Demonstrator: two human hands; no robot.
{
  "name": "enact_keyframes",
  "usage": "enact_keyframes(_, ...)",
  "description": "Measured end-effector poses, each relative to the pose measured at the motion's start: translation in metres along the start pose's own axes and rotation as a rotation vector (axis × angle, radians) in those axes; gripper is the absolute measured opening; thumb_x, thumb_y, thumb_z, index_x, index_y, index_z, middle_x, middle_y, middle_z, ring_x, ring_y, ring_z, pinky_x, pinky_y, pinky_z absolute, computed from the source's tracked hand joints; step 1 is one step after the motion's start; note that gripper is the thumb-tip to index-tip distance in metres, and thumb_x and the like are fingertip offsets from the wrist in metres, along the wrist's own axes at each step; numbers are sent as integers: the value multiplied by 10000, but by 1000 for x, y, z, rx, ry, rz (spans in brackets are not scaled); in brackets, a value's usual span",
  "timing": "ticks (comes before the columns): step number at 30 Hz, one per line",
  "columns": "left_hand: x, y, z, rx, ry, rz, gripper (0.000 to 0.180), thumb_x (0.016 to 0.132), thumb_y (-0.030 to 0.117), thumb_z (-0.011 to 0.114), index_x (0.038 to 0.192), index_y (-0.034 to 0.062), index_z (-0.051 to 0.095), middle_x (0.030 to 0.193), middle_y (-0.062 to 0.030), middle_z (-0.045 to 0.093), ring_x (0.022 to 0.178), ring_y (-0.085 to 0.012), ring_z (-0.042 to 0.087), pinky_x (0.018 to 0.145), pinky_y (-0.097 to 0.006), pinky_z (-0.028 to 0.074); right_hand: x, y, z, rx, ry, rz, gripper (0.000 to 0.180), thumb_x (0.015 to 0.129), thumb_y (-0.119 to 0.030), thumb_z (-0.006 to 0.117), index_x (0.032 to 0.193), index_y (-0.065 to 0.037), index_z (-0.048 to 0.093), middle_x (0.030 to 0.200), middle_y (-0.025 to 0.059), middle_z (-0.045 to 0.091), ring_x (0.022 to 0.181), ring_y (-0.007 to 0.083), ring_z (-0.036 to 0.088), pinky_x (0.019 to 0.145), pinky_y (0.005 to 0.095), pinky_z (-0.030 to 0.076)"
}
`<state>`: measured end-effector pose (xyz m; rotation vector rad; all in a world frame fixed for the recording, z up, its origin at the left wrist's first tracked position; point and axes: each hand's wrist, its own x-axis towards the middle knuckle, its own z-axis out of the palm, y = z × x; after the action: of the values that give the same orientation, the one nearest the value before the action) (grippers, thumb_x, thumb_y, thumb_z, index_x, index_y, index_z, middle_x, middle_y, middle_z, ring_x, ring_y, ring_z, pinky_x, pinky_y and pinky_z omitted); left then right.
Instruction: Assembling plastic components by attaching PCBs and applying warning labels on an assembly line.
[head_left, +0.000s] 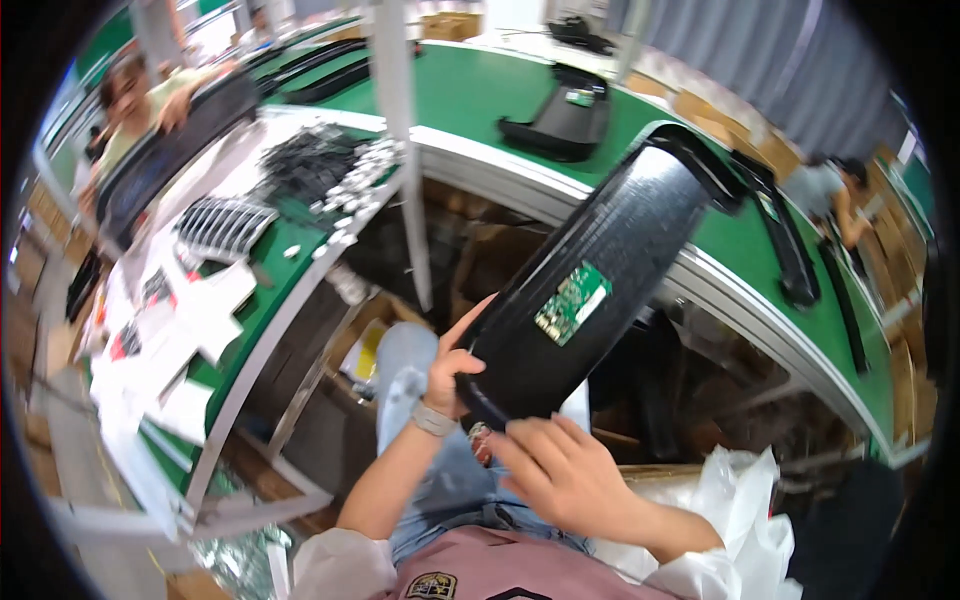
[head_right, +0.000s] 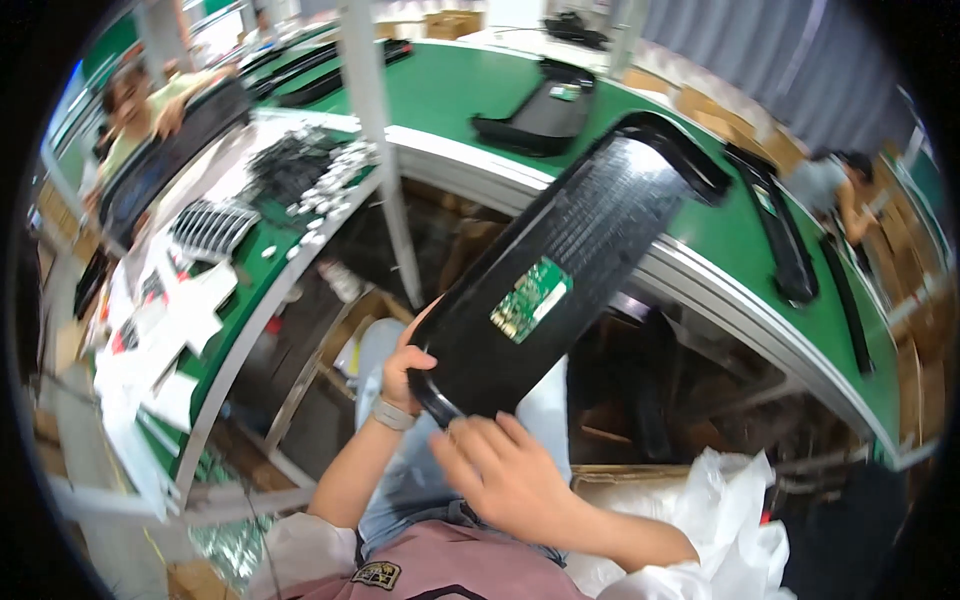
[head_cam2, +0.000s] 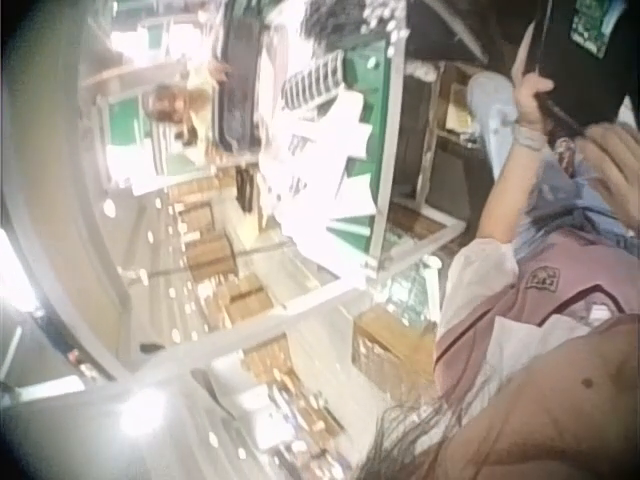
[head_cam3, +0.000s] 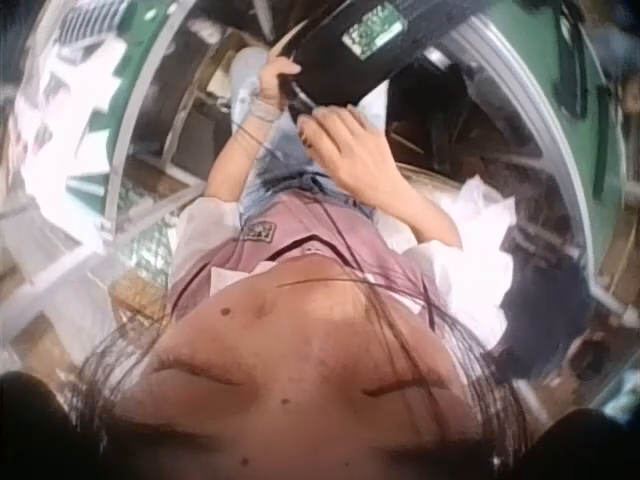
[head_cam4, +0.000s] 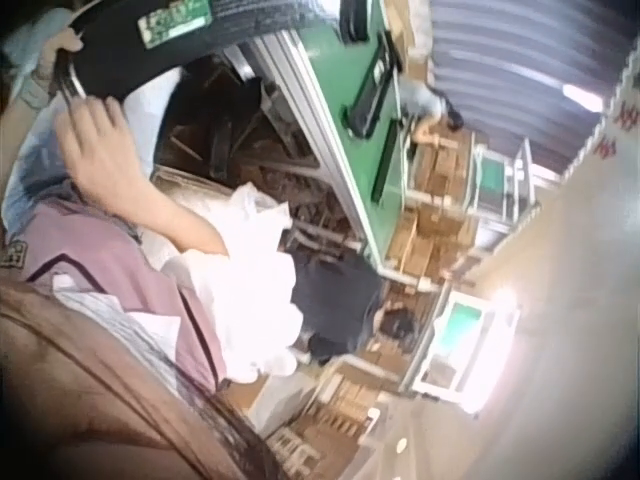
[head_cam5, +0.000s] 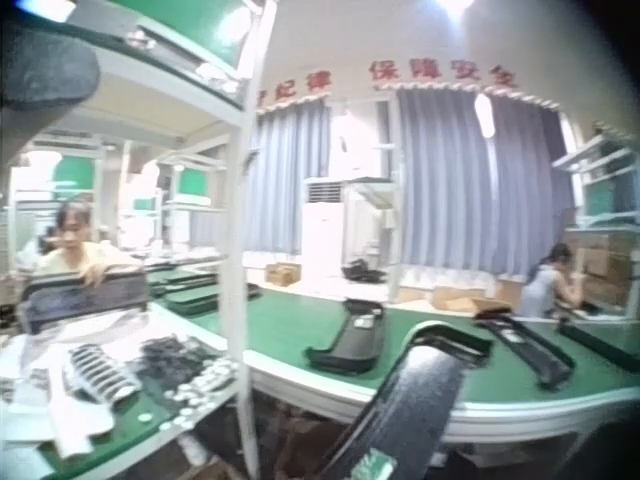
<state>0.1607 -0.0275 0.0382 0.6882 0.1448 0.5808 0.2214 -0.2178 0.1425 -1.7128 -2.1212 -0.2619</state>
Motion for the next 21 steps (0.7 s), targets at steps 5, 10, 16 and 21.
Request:
enact_keyframes(5, -80, 68, -148, 247, 138, -218, 980, 498, 205, 581, 1429, -55, 421, 1374, -225, 531, 1258, -312, 531, 1118, -350, 359, 24, -14, -28, 207, 59, -277, 334, 681, -137, 771, 995, -75, 677, 900, 79, 633, 713, 201, 632, 579, 293, 508)
enact_keyframes(10, -142, 61, -257, 416, 65, -398, 970, 464, 210, 625, 1374, -93, 485, 1378, -218, 539, 1273, -302, 521, 1124, -347, 337, 118, 25, 12, 211, 67, -329, 242, 712, -70, 713, 940, -32, 642, 765, 85, 592, 619, 242, 601, 484, 363, 484)
enact_keyframes(16, -129, 64, -224, 928, 39, -33, 446, 723, 68, 683, 1169, 55, 697, 1091, -45, 655, 952, -158, 604, 882, -277, 455, 291, 111, 127, -56, 334, 57, 158, 858, -163, 646, 982, -64, 651, 873, 127, 624, 810, 340, 659, 673, 431, 536)
enact_keyframes(21, -139, 93, -182, 1251, 161, 35, 266, 846, 201, 728, 1057, 40, 705, 1091, -57, 649, 991, -172, 614, 782, -271, 482, 348, 145, 160, -231, 205, 104, 205, 837, -271, 682, 906, -78, 684, 831, 125, 648, 773, 341, 668, 663, 450, 535)
